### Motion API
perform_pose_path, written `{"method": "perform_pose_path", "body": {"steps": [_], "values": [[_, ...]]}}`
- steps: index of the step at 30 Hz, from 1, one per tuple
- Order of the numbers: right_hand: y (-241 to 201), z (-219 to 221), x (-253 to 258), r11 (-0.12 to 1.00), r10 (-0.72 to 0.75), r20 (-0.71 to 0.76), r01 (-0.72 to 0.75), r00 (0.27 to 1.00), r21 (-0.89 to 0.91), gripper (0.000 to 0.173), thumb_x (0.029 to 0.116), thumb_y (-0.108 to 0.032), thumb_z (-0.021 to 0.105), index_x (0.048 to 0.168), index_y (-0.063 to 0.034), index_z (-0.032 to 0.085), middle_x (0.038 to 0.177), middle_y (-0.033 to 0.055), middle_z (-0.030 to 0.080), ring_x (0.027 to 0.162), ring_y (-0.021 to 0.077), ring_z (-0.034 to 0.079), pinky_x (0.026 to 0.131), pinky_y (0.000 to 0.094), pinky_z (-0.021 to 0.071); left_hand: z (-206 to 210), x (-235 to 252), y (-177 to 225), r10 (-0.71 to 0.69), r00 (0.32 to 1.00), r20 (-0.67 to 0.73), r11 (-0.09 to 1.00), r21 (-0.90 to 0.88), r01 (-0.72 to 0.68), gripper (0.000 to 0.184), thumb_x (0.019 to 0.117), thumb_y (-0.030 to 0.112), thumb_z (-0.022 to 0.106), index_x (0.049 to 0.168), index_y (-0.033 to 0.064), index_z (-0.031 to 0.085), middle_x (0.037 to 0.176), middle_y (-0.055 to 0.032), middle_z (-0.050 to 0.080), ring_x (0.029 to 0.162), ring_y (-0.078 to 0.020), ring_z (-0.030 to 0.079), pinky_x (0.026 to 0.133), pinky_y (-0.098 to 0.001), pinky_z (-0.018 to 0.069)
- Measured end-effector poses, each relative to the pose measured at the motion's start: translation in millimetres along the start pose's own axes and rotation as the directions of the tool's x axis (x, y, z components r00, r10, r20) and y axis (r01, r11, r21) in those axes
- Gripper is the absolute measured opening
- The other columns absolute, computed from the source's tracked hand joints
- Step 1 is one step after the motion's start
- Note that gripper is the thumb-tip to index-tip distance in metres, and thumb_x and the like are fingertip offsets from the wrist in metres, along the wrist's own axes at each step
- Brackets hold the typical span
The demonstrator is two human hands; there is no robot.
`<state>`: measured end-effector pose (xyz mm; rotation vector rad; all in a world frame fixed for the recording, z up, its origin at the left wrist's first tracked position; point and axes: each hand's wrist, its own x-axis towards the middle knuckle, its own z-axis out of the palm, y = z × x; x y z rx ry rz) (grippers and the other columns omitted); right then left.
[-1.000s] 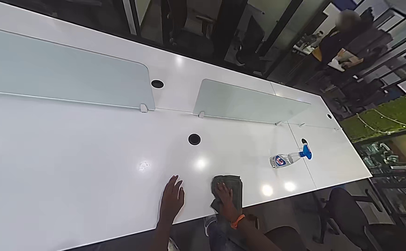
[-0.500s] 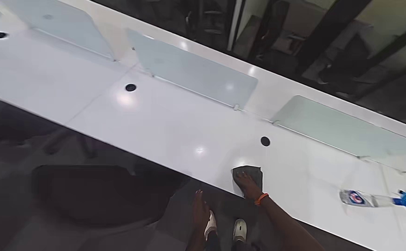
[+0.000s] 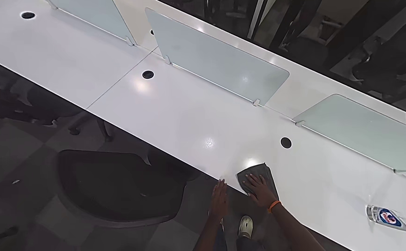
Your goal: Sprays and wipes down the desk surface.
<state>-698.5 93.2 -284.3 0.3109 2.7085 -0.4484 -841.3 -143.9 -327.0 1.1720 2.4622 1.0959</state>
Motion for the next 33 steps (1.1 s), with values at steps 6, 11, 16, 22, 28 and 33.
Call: {"method": "perform_pose_path", "body": {"steps": [6,11,16,22,28,33], "values": [[12.5,13.3,4.9,1.0,0.015,-0.159,-0.017,0.987,-0.009,0.057,0.0993,-0.053,0.035,0.153,-0.0396,0.046,0.168,-0.0104,0.03,0.157,0.0184,0.022,0.124,0.0622,0.0137,21.8,45.9,15.4,0.139,0.987,0.08,0.99,0.027,-0.141,0.042,0.0958,0.005,0.05,0.135,0.0006,0.063,0.151,-0.0124,0.055,0.144,-0.0287,0.047,0.118,-0.0471,0.0388],[6.0,26.4,19.4,0.936,0.348,-0.384,-0.339,0.855,0.093,0.057,0.0956,-0.048,0.04,0.151,-0.0367,0.051,0.164,-0.0076,0.038,0.154,0.0214,0.029,0.122,0.064,0.0168,56.7,76.8,31.4,0.16,0.98,0.121,0.986,0.02,-0.164,0.044,0.091,-0.003,0.052,0.133,0.001,0.065,0.152,-0.0133,0.053,0.146,-0.0289,0.044,0.12,-0.0454,0.0378],[8.8,14.3,61.4,0.709,0.695,-0.444,-0.64,0.566,0.294,0.06,0.0965,-0.046,0.036,0.153,-0.032,0.05,0.164,-0.0014,0.039,0.155,0.0278,0.029,0.12,0.0696,0.0137,96.4,123.2,56.8,0.294,0.935,0.198,0.947,0.074,-0.314,0.038,0.101,0.012,0.052,0.137,0.0027,0.062,0.153,-0.0145,0.052,0.146,-0.0311,0.044,0.119,-0.0457,0.0373],[51.4,-17.3,96.4,0.652,0.751,-0.405,-0.68,0.522,0.334,0.059,0.098,-0.044,0.035,0.155,-0.0329,0.047,0.166,-0.0019,0.036,0.156,0.029,0.025,0.119,0.0721,0.0106,111.2,150.0,70.1,0.301,0.911,0.283,0.909,0.204,-0.363,0.055,0.0919,0.003,0.057,0.147,0.0001,0.052,0.156,-0.0156,0.047,0.147,-0.0312,0.042,0.119,-0.0462,0.0372],[99.9,-47.5,126.8,0.731,0.675,-0.441,-0.616,0.591,0.293,0.06,0.0939,-0.044,0.039,0.152,-0.0343,0.05,0.165,-0.0033,0.037,0.155,0.0267,0.027,0.12,0.069,0.0124,112.8,150.1,71.2,0.256,0.903,0.344,0.897,0.263,-0.355,0.055,0.0942,0.006,0.049,0.149,-0.0024,0.048,0.158,-0.0132,0.046,0.148,-0.0269,0.041,0.12,-0.0438,0.0363],[132.9,-67.2,152.5,0.755,0.647,-0.465,-0.595,0.604,0.278,0.06,0.0931,-0.044,0.041,0.151,-0.0359,0.051,0.164,-0.0046,0.039,0.154,0.0247,0.029,0.12,0.0676,0.0134,111.2,152.0,73.7,0.254,0.878,0.405,0.856,0.329,-0.399,0.052,0.0949,0.012,0.047,0.145,0.0007,0.054,0.158,-0.01,0.047,0.148,-0.0267,0.042,0.119,-0.0432,0.0365]]}}
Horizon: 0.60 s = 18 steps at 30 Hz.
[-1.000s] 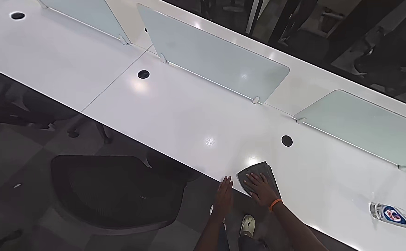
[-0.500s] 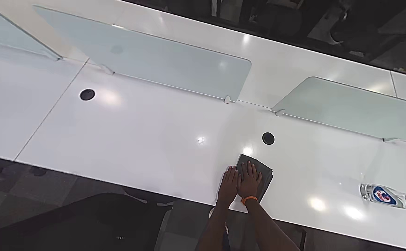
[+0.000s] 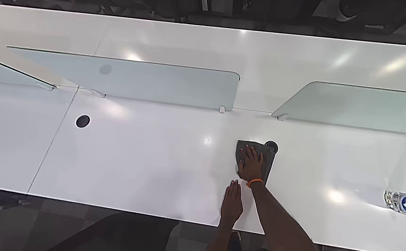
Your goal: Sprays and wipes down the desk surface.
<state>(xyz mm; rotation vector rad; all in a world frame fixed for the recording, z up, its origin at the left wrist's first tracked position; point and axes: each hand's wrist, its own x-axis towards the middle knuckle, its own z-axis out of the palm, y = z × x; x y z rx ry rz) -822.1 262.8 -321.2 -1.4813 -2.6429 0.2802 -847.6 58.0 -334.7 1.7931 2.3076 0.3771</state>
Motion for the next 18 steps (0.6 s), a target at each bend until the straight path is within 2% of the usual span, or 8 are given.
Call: {"method": "perform_pose_path", "body": {"steps": [6,10,13,18], "values": [[-1.9,-0.1,54.1,1.0,0.024,0.005,-0.024,1.0,-0.006,0.058,0.0939,-0.044,0.04,0.15,-0.036,0.052,0.163,-0.0053,0.04,0.154,0.026,0.03,0.12,0.0684,0.0134,3.2,-1.5,-2.5,0.005,0.999,-0.038,1.0,0.005,-0.005,0.05,0.0952,0.014,0.047,0.143,0.0024,0.056,0.156,-0.0081,0.05,0.146,-0.0248,0.044,0.117,-0.0417,0.0385],[-1.2,-1.1,82.0,0.998,0.065,0.001,-0.065,0.998,-0.001,0.056,0.0956,-0.045,0.039,0.149,-0.0368,0.053,0.163,-0.0077,0.039,0.155,0.0236,0.028,0.122,0.0662,0.0129,4.0,-0.8,-2.1,0.011,1.0,-0.029,1.0,0.003,-0.011,0.051,0.0952,0.015,0.048,0.145,0.0033,0.055,0.158,-0.0079,0.048,0.148,-0.0239,0.041,0.118,-0.0412,0.0365],[-3.7,1.1,98.8,0.997,0.081,-0.031,-0.08,0.996,0.023,0.055,0.0953,-0.044,0.041,0.148,-0.0346,0.054,0.164,-0.0062,0.039,0.155,0.024,0.027,0.121,0.0665,0.0121,4.4,-2.5,-2.7,0.006,0.999,-0.054,1.0,-0.007,-0.006,0.053,0.0947,0.015,0.049,0.146,0.0041,0.053,0.158,-0.0074,0.047,0.149,-0.0221,0.039,0.119,-0.0402,0.035],[-5.5,-0.5,135.0,0.991,0.133,-0.031,-0.132,0.991,0.017,0.057,0.0955,-0.043,0.041,0.151,-0.0352,0.05,0.166,-0.0064,0.035,0.156,0.0236,0.023,0.121,0.0677,0.0119,4.5,-0.3,-1.8,0.0,0.999,-0.044,1.0,0.007,0.0,0.053,0.0952,0.016,0.048,0.147,0.0064,0.052,0.16,-0.0052,0.044,0.15,-0.0202,0.037,0.12,-0.0385,0.033]]}}
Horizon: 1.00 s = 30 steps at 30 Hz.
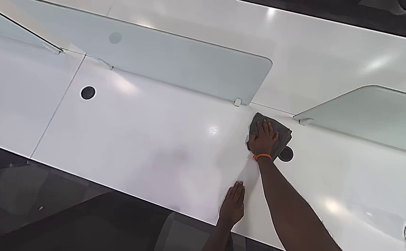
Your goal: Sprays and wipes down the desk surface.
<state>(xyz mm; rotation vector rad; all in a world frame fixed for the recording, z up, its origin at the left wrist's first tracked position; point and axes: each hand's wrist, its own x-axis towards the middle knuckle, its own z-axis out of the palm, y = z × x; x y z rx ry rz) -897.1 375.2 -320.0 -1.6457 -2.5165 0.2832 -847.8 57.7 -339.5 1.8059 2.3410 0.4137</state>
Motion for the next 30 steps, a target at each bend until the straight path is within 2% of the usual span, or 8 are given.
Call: {"method": "perform_pose_path", "body": {"steps": [6,12,15,17,20,24,30], "values": [[-7.0,1.0,40.4,1.0,0.003,0.007,-0.003,1.0,0.002,0.06,0.0983,-0.049,0.037,0.155,-0.0318,0.043,0.168,-0.0027,0.029,0.157,0.0279,0.02,0.118,0.073,0.0115,-0.7,-1.6,0.8,0.004,1.0,0.002,0.999,-0.033,-0.004,0.053,0.0963,0.018,0.047,0.147,0.0054,0.052,0.16,-0.0065,0.045,0.15,-0.0218,0.037,0.12,-0.0396,0.0328],[-15.0,2.4,84.3,0.99,-0.14,-0.006,0.14,0.99,-0.002,0.06,0.0946,-0.05,0.041,0.152,-0.0338,0.049,0.167,-0.0028,0.033,0.156,0.028,0.023,0.118,0.0724,0.0119,-2.1,-1.3,0.7,0.001,1.0,-0.004,0.999,-0.034,-0.001,0.051,0.0966,0.018,0.047,0.146,0.0058,0.054,0.159,-0.0058,0.046,0.15,-0.0217,0.038,0.121,-0.0389,0.0326],[-20.9,3.5,88.1,0.992,-0.125,0.014,0.125,0.992,-0.008,0.061,0.0956,-0.05,0.041,0.154,-0.0334,0.046,0.168,-0.0024,0.03,0.157,0.0283,0.021,0.118,0.0727,0.0106,-2.2,-1.2,1.0,-0.004,1.0,-0.019,0.999,-0.049,0.003,0.05,0.096,0.017,0.048,0.144,0.0062,0.056,0.158,-0.0061,0.048,0.149,-0.022,0.04,0.119,-0.0388,0.0347],[-30.6,4.6,79.1,0.996,-0.086,0.04,0.087,0.995,-0.007,0.064,0.0964,-0.052,0.041,0.156,-0.0292,0.043,0.169,0.001,0.027,0.158,0.0302,0.017,0.118,0.0744,0.008,-2.2,-1.3,0.9,-0.008,1.0,-0.012,0.998,-0.067,0.007,0.051,0.0954,0.017,0.049,0.145,0.007,0.056,0.158,-0.006,0.048,0.149,-0.0222,0.04,0.119,-0.0392,0.0349],[-44.9,6.8,47.4,0.987,-0.158,0.05,0.157,0.986,0.022,0.068,0.0962,-0.052,0.044,0.157,-0.0232,0.042,0.169,0.0052,0.029,0.158,0.033,0.017,0.117,0.0763,0.0078,-2.4,1.5,-0.5,-0.008,1.0,-0.007,0.997,-0.076,0.007,0.051,0.0944,0.017,0.05,0.144,0.0073,0.056,0.158,-0.0058,0.047,0.149,-0.0221,0.04,0.12,-0.0391,0.0339],[-37.8,8.7,3.5,0.939,-0.341,0.095,0.336,0.935,0.067,0.069,0.0972,-0.053,0.042,0.16,-0.0255,0.036,0.171,0.0011,0.021,0.159,0.0286,0.01,0.119,0.0734,0.0075,-1.3,0.5,-0.1,-0.007,1.0,-0.014,0.999,-0.049,0.006,0.05,0.0949,0.015,0.047,0.144,0.0065,0.056,0.158,-0.0061,0.048,0.148,-0.0228,0.041,0.119,-0.0395,0.0347],[-7.9,0.4,-35.6,0.888,-0.459,0.148,0.448,0.876,0.106,0.065,0.095,-0.052,0.046,0.156,-0.0307,0.044,0.169,-0.0012,0.027,0.158,0.0257,0.016,0.122,0.0686,0.0085,1.2,0.9,-0.6,0.004,0.998,-0.063,0.999,-0.045,-0.007,0.05,0.0951,0.013,0.046,0.143,0.006,0.056,0.156,-0.0073,0.049,0.148,-0.0229,0.041,0.12,-0.0411,0.0342]]}}
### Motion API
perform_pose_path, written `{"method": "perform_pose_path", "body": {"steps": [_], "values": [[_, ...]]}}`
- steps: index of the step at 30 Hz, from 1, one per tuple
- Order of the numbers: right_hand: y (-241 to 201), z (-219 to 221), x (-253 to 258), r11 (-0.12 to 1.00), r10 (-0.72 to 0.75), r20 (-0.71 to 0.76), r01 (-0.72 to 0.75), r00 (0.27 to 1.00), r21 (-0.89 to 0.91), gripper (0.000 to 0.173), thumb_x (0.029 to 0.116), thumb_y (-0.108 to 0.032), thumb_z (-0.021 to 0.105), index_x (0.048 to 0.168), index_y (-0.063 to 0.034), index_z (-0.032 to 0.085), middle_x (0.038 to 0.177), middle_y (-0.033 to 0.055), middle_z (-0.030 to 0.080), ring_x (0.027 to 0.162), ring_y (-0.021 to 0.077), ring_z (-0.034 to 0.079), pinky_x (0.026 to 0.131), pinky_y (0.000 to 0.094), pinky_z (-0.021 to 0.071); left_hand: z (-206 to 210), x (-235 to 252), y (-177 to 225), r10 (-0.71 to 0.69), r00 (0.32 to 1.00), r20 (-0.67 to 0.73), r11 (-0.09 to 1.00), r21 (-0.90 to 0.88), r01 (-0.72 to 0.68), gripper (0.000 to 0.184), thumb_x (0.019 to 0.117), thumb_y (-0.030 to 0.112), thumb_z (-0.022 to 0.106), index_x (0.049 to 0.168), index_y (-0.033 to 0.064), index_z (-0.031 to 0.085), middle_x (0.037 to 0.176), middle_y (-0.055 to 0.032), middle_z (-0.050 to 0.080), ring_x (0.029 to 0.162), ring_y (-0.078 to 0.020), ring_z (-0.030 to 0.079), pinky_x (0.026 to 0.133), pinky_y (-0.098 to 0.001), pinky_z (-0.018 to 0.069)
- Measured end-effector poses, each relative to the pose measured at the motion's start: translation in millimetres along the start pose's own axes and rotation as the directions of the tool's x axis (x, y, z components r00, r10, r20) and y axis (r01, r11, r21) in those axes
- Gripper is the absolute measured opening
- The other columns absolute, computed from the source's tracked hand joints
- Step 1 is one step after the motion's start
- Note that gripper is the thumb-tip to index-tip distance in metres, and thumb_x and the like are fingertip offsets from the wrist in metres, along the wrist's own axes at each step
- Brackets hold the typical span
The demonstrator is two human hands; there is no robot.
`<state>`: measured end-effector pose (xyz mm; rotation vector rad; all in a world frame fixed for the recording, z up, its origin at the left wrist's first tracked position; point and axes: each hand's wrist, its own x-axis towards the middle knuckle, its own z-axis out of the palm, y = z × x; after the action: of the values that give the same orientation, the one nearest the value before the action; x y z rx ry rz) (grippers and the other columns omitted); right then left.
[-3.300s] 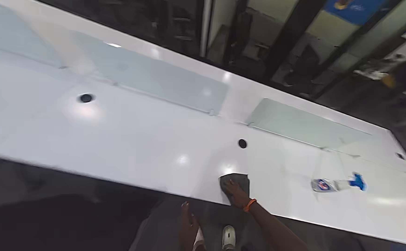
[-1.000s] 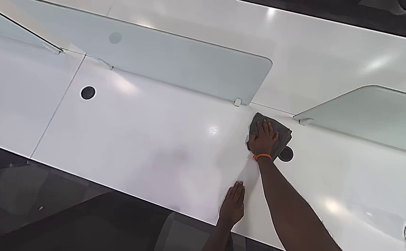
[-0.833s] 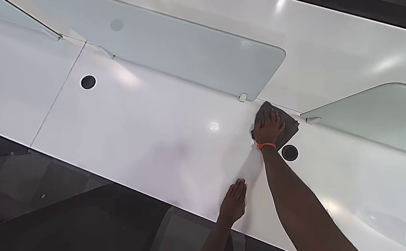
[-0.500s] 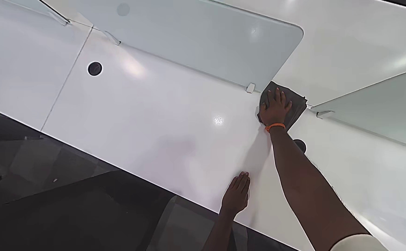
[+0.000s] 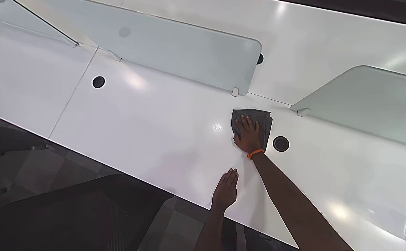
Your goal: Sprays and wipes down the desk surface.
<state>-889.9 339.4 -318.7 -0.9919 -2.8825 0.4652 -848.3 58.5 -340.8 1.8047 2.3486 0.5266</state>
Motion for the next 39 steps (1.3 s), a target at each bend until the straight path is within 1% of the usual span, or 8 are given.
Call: {"method": "perform_pose_path", "body": {"steps": [3,6,9,12,16,23,26,39], "values": [[1.7,-1.6,-54.6,1.0,0.006,0.037,-0.006,0.999,-0.001,0.063,0.0965,-0.052,0.045,0.156,-0.0316,0.044,0.169,-0.0035,0.028,0.159,0.0242,0.016,0.122,0.0672,0.0093,-0.9,1.4,-1.6,-0.002,1.0,0.016,1.0,-0.008,0.002,0.051,0.0942,0.014,0.045,0.144,0.0054,0.056,0.156,-0.0086,0.049,0.148,-0.0245,0.041,0.119,-0.0428,0.0354],[1.1,1.2,-131.0,0.999,0.051,0.08,-0.05,0.995,-0.008,0.064,0.0965,-0.054,0.042,0.157,-0.0324,0.042,0.168,-0.0025,0.03,0.157,0.0273,0.021,0.122,0.068,0.0101,1.0,-0.8,-2.3,0.001,1.0,0.01,1.0,-0.029,-0.001,0.051,0.0945,0.013,0.045,0.143,0.0034,0.057,0.156,-0.01,0.05,0.148,-0.026,0.042,0.119,-0.0449,0.036],[-4.8,6.6,-217.2,0.997,0.077,0.03,-0.077,0.997,0.012,0.065,0.0944,-0.051,0.047,0.156,-0.0302,0.045,0.167,-0.0005,0.034,0.156,0.0288,0.026,0.121,0.0692,0.0132,3.7,-0.4,-2.9,0.004,1.0,-0.005,1.0,-0.027,-0.004,0.05,0.0961,0.013,0.042,0.143,0.0029,0.056,0.156,-0.011,0.05,0.148,-0.0272,0.042,0.119,-0.0456,0.0361],[-14.1,12.7,-297.2,0.995,0.1,0.022,-0.1,0.995,-0.002,0.063,0.094,-0.051,0.047,0.154,-0.0313,0.047,0.165,-0.0012,0.037,0.154,0.0288,0.029,0.119,0.07,0.0166,5.8,-1.1,-3.6,0.004,1.0,-0.015,0.999,-0.042,-0.004,0.05,0.0962,0.011,0.042,0.143,0.0021,0.057,0.155,-0.0122,0.05,0.147,-0.0287,0.042,0.119,-0.0462,0.0365],[-26.8,16.0,-352.6,0.992,0.124,0.072,-0.123,0.99,-0.022,0.062,0.0948,-0.051,0.045,0.154,-0.0323,0.048,0.165,-0.0015,0.037,0.154,0.0281,0.029,0.119,0.0696,0.0168,2.4,0.1,-1.7,-0.011,0.999,0.046,1.0,-0.028,0.012,0.051,0.0966,0.011,0.042,0.146,0.0024,0.054,0.158,-0.0116,0.047,0.149,-0.0291,0.039,0.12,-0.0466,0.0348],[-21.3,13.1,-304.6,0.996,0.058,0.109,-0.05,0.992,-0.072,0.067,0.0889,-0.055,0.048,0.153,-0.0375,0.046,0.167,-0.0054,0.034,0.155,0.027,0.027,0.118,0.07,0.0164,-0.7,1.4,1.4,-0.036,0.996,0.085,0.999,-0.007,0.036,0.053,0.0947,0.007,0.045,0.147,0.0031,0.052,0.159,-0.01,0.045,0.15,-0.0271,0.038,0.12,-0.0446,0.0338],[-13.9,9.2,-263.8,0.999,0.024,0.109,-0.019,0.994,-0.05,0.067,0.0887,-0.053,0.051,0.153,-0.0364,0.047,0.166,-0.0048,0.035,0.155,0.0267,0.026,0.119,0.0697,0.0152,0.5,0.2,1.5,-0.031,0.998,0.063,0.999,-0.017,0.032,0.054,0.0938,0.008,0.048,0.148,0.0037,0.052,0.159,-0.0093,0.045,0.149,-0.0268,0.039,0.119,-0.0448,0.0354],[11.0,-2.7,-79.9,0.997,0.04,0.073,-0.035,0.997,-0.073,0.064,0.0911,-0.052,0.045,0.154,-0.0381,0.045,0.167,-0.0076,0.032,0.157,0.0243,0.023,0.121,0.0663,0.0121,-2.0,0.4,4.6,-0.04,0.995,0.089,0.995,0.098,0.031,0.054,0.0928,0.009,0.05,0.146,0.0072,0.054,0.158,-0.004,0.047,0.148,-0.0202,0.041,0.119,-0.0403,0.0353]]}}
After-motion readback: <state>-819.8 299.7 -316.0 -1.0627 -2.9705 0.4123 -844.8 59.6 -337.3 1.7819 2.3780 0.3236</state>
